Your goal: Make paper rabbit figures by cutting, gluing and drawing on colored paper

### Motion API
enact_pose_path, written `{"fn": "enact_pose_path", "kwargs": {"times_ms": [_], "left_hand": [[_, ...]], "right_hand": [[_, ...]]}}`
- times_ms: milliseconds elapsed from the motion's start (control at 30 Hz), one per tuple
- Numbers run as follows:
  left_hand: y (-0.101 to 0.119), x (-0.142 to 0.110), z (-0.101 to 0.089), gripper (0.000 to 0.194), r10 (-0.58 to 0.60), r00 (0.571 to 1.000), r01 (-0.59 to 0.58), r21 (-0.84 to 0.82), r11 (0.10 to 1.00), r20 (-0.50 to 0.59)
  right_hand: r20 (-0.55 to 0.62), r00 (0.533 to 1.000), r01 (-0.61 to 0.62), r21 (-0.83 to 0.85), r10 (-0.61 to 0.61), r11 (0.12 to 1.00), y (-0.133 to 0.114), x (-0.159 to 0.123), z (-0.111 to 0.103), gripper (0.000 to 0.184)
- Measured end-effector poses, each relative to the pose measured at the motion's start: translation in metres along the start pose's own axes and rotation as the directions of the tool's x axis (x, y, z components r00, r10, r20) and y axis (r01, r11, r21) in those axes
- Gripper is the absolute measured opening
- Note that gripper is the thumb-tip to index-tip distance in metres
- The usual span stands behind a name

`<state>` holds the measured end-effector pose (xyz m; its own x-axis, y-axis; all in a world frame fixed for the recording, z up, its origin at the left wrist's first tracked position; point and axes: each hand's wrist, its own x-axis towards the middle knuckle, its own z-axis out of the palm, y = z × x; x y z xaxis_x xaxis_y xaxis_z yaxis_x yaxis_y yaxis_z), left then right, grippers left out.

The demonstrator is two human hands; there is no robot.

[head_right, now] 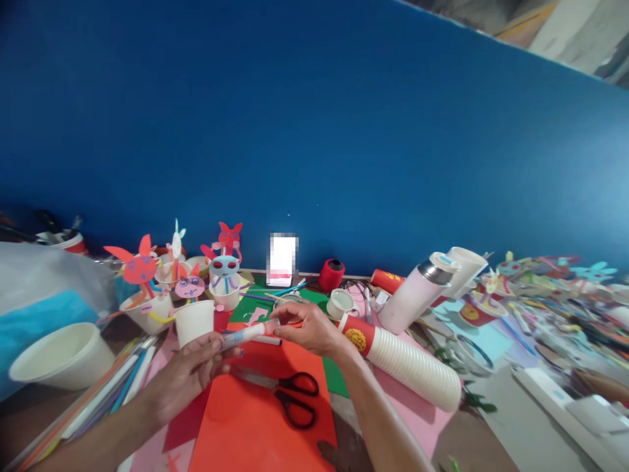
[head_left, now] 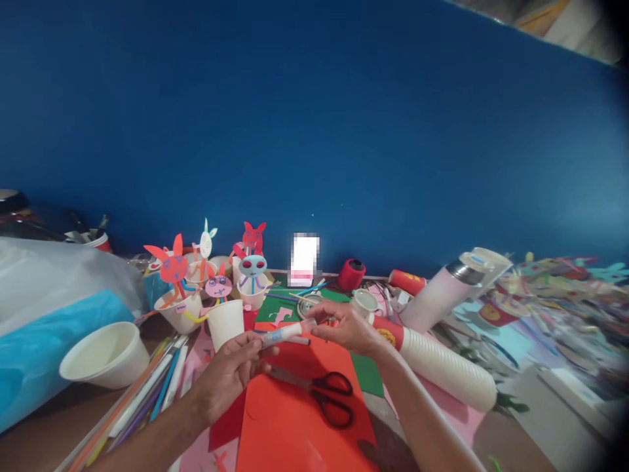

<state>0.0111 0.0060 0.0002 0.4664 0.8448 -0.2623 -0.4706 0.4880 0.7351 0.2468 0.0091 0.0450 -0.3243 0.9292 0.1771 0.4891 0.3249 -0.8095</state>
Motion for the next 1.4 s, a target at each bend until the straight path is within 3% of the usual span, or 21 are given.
{"fn": "enact_pose_path", "kwargs": {"times_ms": [400,533,633,733,867,933,967,1100,1200,1300,1400], "left_hand": [[0.004,-0.004,0.007,0.009,0.027,0.999,-0.025,0.048,0.999,-0.036],[0.004,-0.004,0.007,0.008,0.029,0.999,-0.027,0.053,0.998,-0.034],[0.004,-0.003,0.005,0.006,0.035,0.999,-0.035,0.028,0.999,-0.004],[0.005,-0.002,0.002,0.002,0.009,1.000,-0.011,-0.086,0.996,-0.025],[0.007,-0.003,0.003,0.004,-0.056,0.998,0.043,-0.276,0.960,-0.037],[0.007,-0.005,0.006,0.004,-0.062,0.998,0.055,-0.309,0.950,-0.013],[0.007,-0.006,0.008,0.004,-0.059,0.998,0.054,-0.307,0.950,-0.005],[0.002,-0.008,0.014,0.004,-0.056,0.998,0.052,-0.269,0.962,-0.005],[-0.002,-0.008,0.015,0.003,-0.041,0.999,0.044,-0.212,0.976,0.019],[-0.003,-0.010,0.013,0.007,0.010,0.998,-0.011,0.022,1.000,0.064],[0.000,-0.012,0.011,0.009,0.039,0.987,-0.094,0.360,0.928,0.158]], "right_hand": [[-0.009,0.996,0.090,-0.099,-0.091,0.991,-0.019,-0.002,0.008,0.012],[-0.008,0.999,0.048,-0.092,-0.049,0.995,-0.017,-0.003,0.003,0.011],[0.012,0.999,-0.047,0.055,0.046,0.997,-0.007,-0.002,-0.001,0.011],[0.118,0.988,-0.136,0.309,0.104,0.941,0.007,0.002,0.003,0.020],[0.167,0.974,-0.226,0.645,0.153,0.730,0.015,0.006,0.027,0.023],[0.192,0.966,-0.257,0.734,0.171,0.629,0.012,0.007,0.043,0.027],[0.183,0.968,-0.251,0.744,0.172,0.620,0.010,0.006,0.050,0.028],[0.061,0.988,-0.146,0.672,0.142,0.726,0.004,0.004,0.071,0.027],[-0.001,0.992,-0.102,0.614,0.130,0.782,0.005,0.004,0.075,0.030],[0.044,0.989,-0.140,0.619,0.143,0.773,0.006,0.003,0.072,0.030],[0.117,0.987,-0.158,0.591,0.109,0.791,0.005,0.002,0.068,0.029]]}}
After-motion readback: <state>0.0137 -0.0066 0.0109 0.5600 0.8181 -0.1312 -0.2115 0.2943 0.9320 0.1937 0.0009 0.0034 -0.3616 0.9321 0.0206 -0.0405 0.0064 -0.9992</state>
